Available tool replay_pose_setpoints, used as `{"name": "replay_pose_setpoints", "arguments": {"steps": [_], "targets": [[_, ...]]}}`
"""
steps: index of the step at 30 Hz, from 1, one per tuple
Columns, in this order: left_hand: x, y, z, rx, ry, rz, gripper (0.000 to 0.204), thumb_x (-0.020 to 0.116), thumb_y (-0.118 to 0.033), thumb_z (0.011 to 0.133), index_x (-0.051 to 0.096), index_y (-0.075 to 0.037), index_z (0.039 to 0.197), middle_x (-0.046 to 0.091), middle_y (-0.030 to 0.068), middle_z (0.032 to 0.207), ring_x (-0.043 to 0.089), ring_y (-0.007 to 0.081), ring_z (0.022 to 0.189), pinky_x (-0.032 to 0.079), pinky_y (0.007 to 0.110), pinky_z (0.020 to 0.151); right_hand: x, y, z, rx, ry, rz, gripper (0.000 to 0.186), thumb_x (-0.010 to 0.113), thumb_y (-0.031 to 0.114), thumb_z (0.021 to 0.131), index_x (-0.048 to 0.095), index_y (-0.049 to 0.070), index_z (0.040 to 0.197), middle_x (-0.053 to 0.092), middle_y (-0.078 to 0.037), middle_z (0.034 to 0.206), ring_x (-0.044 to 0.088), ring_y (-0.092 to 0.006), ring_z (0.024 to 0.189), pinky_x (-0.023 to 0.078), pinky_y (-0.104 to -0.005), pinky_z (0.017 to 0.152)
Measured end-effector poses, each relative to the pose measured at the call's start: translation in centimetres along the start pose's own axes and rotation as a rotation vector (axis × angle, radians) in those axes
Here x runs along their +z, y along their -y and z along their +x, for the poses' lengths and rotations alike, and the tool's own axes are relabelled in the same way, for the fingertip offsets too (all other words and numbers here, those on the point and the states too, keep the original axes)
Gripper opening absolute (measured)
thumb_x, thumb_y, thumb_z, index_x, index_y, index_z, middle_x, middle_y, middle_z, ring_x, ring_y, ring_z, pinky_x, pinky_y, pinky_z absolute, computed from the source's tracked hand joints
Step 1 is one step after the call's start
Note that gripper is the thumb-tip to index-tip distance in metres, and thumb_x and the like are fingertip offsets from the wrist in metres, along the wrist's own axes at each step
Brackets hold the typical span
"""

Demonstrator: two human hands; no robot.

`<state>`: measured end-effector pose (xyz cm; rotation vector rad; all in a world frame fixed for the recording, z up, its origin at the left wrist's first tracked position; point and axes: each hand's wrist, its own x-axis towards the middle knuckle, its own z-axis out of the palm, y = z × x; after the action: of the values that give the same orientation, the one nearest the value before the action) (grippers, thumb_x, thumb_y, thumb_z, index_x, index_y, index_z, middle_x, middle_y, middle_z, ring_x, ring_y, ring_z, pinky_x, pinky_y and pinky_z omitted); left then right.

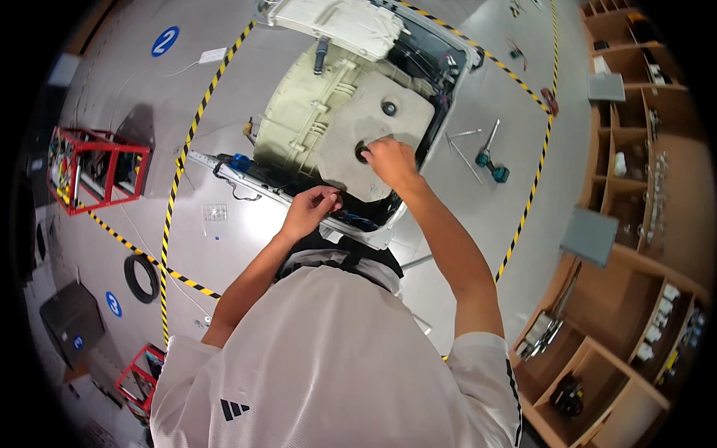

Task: The person picks up several nuts and bolts from the floor and places them on a washing machine, then uses a powered impact driver and a long socket extension to tighten a central bolt inside the machine's drum.

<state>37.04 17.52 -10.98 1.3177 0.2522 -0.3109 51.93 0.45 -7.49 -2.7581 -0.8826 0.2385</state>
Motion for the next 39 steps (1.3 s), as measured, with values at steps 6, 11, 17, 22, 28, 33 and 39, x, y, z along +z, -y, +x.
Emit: {"name": "replay_pose_setpoints", "arguments": {"steps": [6,11,17,22,28,33,39], "targets": [[0.3,-0.8,0.1,0.011,0.065,0.253,0.021,0.055,-0.011,0.089,0.058,0.003,0.103,0.063,0.0068,0.09,0.06,0.0112,0.081,0.047,0.023,0.072,-2.7,-3.1,-8.5,0.406,-0.3,0.41,0.022,0.062,0.025,0.081,0.066,0.005,0.088,0.064,-0.013,0.076,0.061,-0.0254,0.064,0.048,-0.033,0.06],[2.7,-2.2,0.4,0.231,0.011,0.679,0.018,0.058,-0.008,0.084,0.06,0.0,0.101,0.062,0.0114,0.094,0.061,0.0185,0.079,0.049,0.028,0.069,-0.1,-9.3,-19.2,0.734,-0.418,0.651,0.025,0.061,0.022,0.083,0.065,0.0,0.092,0.061,-0.006,0.066,0.054,-0.0102,0.057,0.047,-0.0263,0.057],[7.7,-2.7,2.8,0.618,-0.279,1.169,0.02,0.059,-0.008,0.079,0.059,-0.002,0.099,0.06,0.0152,0.099,0.054,0.0343,0.094,0.044,0.039,0.082,14.3,-17.9,-37.6,0.878,0.091,0.491,0.029,0.056,0.03,0.082,0.067,0.003,0.083,0.065,-0.015,0.075,0.064,-0.0254,0.063,0.049,-0.0352,0.064],[9.1,-2.3,7.2,0.471,-0.389,1.487,0.018,0.058,-0.014,0.078,0.061,-0.005,0.094,0.062,0.0133,0.094,0.056,0.0331,0.088,0.046,0.042,0.075,22.6,-17.0,-57.8,1.398,0.222,1.16,0.016,0.056,0.018,0.084,0.062,0.003,0.086,0.062,-0.006,0.066,0.056,-0.0127,0.048,0.039,-0.026,0.038],[9.4,-3.2,11.4,-0.017,-0.325,1.735,0.023,0.057,-0.033,0.08,0.064,-0.014,0.092,0.065,0.0135,0.084,0.062,0.0337,0.08,0.048,0.045,0.069,21.2,-15.3,-65.9,1.799,0.172,1.147,0.018,0.057,0.023,0.083,0.059,0.006,0.081,0.06,-0.005,0.062,0.054,-0.011,0.046,0.035,-0.0241,0.035],[9.8,-3.2,12.3,-0.012,-0.413,1.761,0.022,0.064,-0.029,0.075,0.065,-0.013,0.09,0.065,0.0118,0.086,0.062,0.0337,0.082,0.049,0.044,0.071,19.9,-17.9,-61.1,1.701,0.147,1.193,0.022,0.06,0.026,0.081,0.062,0.004,0.079,0.061,-0.003,0.065,0.058,-0.0107,0.049,0.038,-0.0228,0.036],[9.9,-2.9,12.2,-0.02,-0.415,1.774,0.019,0.063,-0.025,0.076,0.066,-0.011,0.088,0.065,0.0115,0.085,0.061,0.033,0.08,0.048,0.043,0.07,15.3,-27.9,-50.2,1.331,0.099,1.126,0.028,0.058,0.028,0.083,0.065,0.003,0.094,0.066,-0.005,0.077,0.063,-0.0111,0.058,0.043,-0.0219,0.043]]}}
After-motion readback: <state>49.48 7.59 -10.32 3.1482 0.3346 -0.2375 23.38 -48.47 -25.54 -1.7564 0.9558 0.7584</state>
